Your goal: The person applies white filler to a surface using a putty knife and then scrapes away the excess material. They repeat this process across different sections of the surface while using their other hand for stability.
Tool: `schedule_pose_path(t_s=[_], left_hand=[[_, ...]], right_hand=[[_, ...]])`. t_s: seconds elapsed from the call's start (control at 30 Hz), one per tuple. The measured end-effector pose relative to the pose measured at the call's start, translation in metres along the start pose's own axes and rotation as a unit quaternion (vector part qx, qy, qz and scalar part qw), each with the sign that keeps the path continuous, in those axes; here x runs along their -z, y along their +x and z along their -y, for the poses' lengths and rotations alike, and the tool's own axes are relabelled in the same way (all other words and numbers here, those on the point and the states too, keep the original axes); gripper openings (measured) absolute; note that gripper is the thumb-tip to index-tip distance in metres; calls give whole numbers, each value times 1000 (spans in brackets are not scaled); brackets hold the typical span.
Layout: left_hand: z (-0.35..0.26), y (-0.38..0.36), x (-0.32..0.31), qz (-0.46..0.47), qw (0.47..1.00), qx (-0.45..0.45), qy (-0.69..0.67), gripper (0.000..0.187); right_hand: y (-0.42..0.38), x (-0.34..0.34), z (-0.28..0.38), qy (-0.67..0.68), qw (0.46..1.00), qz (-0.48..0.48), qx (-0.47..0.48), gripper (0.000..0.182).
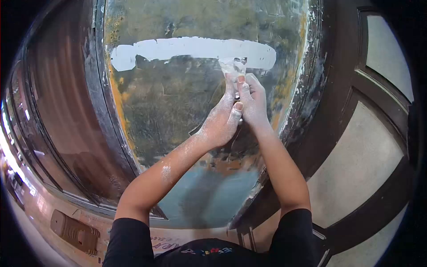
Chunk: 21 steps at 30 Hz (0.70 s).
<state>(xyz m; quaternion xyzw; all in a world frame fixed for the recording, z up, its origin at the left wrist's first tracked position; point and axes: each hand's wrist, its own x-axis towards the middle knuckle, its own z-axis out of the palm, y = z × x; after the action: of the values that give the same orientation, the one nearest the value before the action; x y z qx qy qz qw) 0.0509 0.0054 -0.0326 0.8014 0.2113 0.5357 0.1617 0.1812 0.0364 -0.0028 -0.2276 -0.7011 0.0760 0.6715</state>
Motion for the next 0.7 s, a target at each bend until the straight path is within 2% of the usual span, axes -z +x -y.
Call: schedule_pose_path(t_s=[0.03, 0.07, 0.1, 0.17, 0.2, 0.3, 0.33, 0.4, 0.43, 0.47, 0.5, 0.57, 0.6, 0.63, 0.7], left_hand=[[-2, 0, -3, -12, 1000, 11, -26, 80], [10, 1, -10, -44, 999, -15, -2, 77], [10, 3, -11, -48, 999, -16, 0, 77], [11, 3, -11, -98, 994, -38, -23, 78], [4, 1, -6, -86, 995, 27, -34, 81], [6, 0, 4, -126, 990, 45, 51, 84], [11, 1, 10, -170, 980, 2, 108, 84], [6, 0, 31, -183, 975, 33, 121, 81], [2, -1, 44, -186, 972, 63, 127, 78], [8, -3, 58, -210, 960, 55, 175, 74], [14, -7, 75, -212, 944, 71, 245, 72], [23, -21, 104, -229, 924, 122, 280, 69], [34, -34, 120, -250, 902, 100, 338, 67], [38, -46, 132, -257, 893, 152, 336, 66], [49, -74, 159, -234, 868, 232, 371, 64]], right_hand=[[1, 0, 0, 12, 1000, 5, 22, 27], [0, -1, 2, 45, 999, 14, 25, 24], [0, 3, 5, 58, 997, 57, -11, 21], [2, 2, 11, 34, 997, 71, 16, 21], [4, 2, 14, 42, 996, 79, 19, 21], [14, 6, 22, -10, 989, 144, 19, 23], [23, 8, 27, -52, 982, 167, 67, 24], [48, 10, 39, -134, 961, 190, 148, 25], [65, 8, 42, -193, 944, 175, 201, 28], [80, 7, 49, -270, 923, 160, 223, 30], [96, 5, 56, -346, 895, 140, 246, 33], [129, -8, 51, -443, 836, 84, 314, 37], [140, -14, 55, -456, 827, 73, 320, 40], [154, -23, 51, -448, 830, 73, 325, 40], [175, -51, 44, -443, 826, 1, 349, 44]])
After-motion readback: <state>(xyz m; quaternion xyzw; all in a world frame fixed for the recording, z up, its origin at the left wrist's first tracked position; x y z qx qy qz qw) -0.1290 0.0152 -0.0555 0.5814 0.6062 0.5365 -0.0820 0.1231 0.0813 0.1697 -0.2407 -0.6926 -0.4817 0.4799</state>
